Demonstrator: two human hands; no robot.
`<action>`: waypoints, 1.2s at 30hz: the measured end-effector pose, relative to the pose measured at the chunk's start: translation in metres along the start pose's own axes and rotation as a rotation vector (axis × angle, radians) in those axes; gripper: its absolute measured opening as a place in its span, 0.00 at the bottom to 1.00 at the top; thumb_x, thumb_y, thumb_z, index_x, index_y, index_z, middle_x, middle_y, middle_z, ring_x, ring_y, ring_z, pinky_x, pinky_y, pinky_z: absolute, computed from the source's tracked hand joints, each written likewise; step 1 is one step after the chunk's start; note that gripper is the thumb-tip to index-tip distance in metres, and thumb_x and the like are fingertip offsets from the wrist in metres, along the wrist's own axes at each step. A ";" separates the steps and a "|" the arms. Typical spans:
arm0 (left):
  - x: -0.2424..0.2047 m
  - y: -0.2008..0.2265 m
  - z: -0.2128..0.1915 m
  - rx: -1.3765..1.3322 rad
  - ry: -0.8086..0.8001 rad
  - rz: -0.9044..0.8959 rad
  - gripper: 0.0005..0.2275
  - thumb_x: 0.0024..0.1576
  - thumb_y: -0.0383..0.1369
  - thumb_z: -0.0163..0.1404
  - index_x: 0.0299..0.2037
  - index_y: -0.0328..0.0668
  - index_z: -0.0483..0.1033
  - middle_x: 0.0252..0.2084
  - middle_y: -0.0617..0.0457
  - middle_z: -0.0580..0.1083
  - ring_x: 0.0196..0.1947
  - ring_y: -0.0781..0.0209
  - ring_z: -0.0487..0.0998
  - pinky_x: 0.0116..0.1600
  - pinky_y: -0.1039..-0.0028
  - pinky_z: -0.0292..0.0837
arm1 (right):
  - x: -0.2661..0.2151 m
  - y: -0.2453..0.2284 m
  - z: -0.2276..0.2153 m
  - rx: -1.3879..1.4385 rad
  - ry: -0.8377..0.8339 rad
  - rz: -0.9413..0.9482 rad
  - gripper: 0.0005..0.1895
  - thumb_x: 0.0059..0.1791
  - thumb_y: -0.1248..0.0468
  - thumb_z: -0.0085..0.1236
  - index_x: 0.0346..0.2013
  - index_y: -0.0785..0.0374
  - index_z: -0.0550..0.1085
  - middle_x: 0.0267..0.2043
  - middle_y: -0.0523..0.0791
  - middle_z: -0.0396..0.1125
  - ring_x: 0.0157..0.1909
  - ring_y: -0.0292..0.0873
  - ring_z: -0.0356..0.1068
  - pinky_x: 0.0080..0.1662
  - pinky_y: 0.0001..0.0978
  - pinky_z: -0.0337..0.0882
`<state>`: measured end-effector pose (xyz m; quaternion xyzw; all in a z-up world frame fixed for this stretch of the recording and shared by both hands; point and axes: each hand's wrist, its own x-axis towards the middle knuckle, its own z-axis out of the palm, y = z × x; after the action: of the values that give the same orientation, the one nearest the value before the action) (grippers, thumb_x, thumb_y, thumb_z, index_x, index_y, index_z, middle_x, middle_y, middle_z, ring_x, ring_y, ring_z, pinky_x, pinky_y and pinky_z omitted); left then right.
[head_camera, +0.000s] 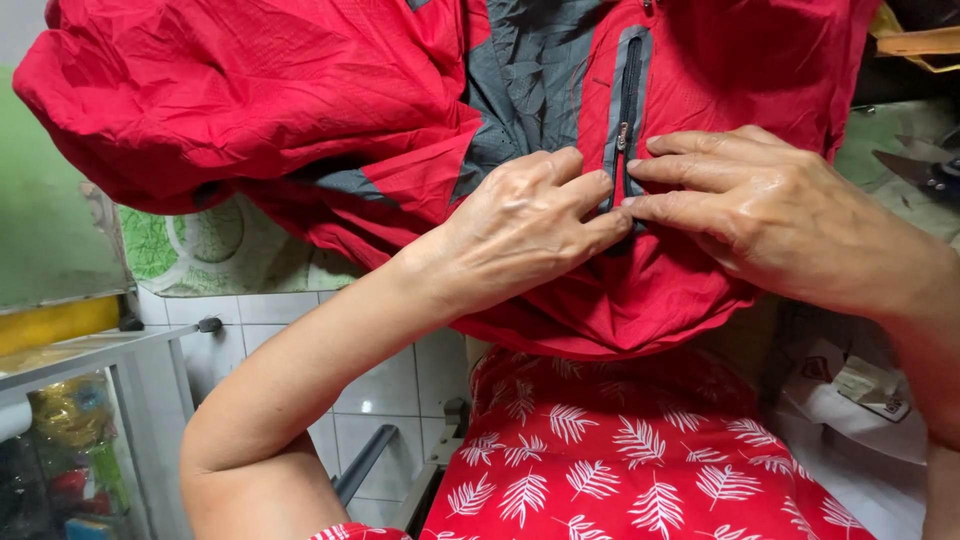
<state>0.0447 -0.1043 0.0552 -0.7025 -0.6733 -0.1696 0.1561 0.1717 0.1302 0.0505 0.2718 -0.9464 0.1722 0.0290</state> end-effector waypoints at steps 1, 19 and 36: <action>0.001 0.000 0.001 0.015 -0.007 0.011 0.06 0.66 0.32 0.51 0.35 0.53 0.73 0.30 0.58 0.65 0.30 0.58 0.68 0.35 0.69 0.68 | -0.001 0.001 0.000 0.013 -0.006 0.009 0.24 0.44 0.72 0.54 0.56 0.57 0.76 0.64 0.50 0.70 0.68 0.55 0.67 0.62 0.49 0.69; -0.008 -0.011 0.003 -0.132 0.005 -0.023 0.01 0.65 0.27 0.54 0.42 0.45 0.75 0.33 0.55 0.69 0.31 0.57 0.69 0.37 0.69 0.71 | 0.005 -0.007 -0.001 -0.109 -0.019 0.001 0.28 0.45 0.70 0.50 0.61 0.58 0.71 0.63 0.46 0.69 0.67 0.53 0.66 0.60 0.46 0.67; 0.012 -0.037 0.018 0.001 0.114 -0.108 0.06 0.66 0.22 0.48 0.44 0.29 0.80 0.52 0.40 0.77 0.58 0.45 0.76 0.71 0.56 0.63 | 0.010 -0.010 -0.006 -0.178 -0.086 0.001 0.27 0.43 0.67 0.50 0.58 0.56 0.72 0.58 0.46 0.68 0.63 0.51 0.66 0.55 0.44 0.67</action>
<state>0.0091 -0.0844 0.0441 -0.6543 -0.7002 -0.2173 0.1853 0.1683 0.1195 0.0605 0.2749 -0.9584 0.0757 0.0123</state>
